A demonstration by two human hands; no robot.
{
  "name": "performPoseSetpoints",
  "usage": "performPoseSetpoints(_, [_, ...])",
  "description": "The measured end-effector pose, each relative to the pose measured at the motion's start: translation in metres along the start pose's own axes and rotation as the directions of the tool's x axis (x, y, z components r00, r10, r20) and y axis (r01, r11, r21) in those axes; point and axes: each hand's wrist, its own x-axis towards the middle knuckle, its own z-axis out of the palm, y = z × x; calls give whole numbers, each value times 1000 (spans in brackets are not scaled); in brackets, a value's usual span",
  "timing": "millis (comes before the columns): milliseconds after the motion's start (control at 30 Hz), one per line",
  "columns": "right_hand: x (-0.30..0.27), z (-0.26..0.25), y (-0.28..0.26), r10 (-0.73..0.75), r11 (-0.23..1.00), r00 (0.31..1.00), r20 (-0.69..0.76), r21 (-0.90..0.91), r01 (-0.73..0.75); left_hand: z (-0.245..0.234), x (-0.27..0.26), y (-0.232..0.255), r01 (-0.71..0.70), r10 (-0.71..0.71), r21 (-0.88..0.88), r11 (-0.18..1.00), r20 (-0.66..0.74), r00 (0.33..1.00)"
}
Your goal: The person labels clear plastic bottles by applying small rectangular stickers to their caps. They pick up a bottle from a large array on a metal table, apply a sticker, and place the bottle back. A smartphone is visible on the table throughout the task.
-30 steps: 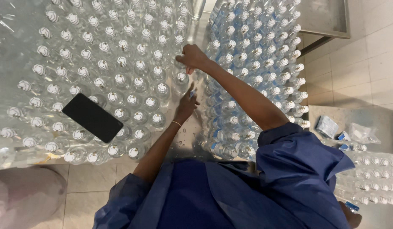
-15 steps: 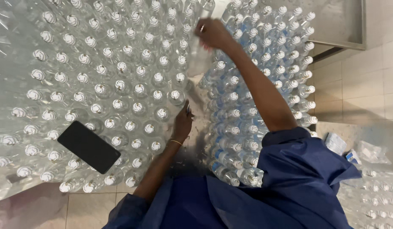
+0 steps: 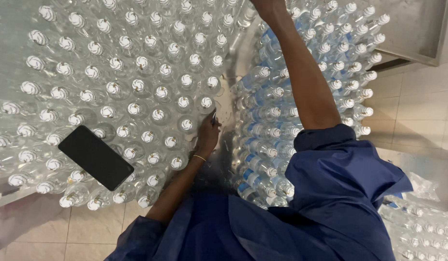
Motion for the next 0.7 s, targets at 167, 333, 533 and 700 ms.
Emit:
performPoseSetpoints(167, [-38,-27,-22,20,998,998,54,56,-23,-7,-48,11,34,-48,108,994,130,990])
performPoseSetpoints(333, [-122,-47,-53,-72,995,983,167,76,60,-3,-94,-36,228,-42,-348,909,468,882])
performPoseSetpoints(533, [-223,-84,-127,73,979,911,406,145,-143,-39,-136,-87,541,-128,-552,635,615,778])
performPoseSetpoints(700, [-288,-23,-172,-101,956,887,450,290,-38,-71,-173,-100,436,-69,-515,738,585,808])
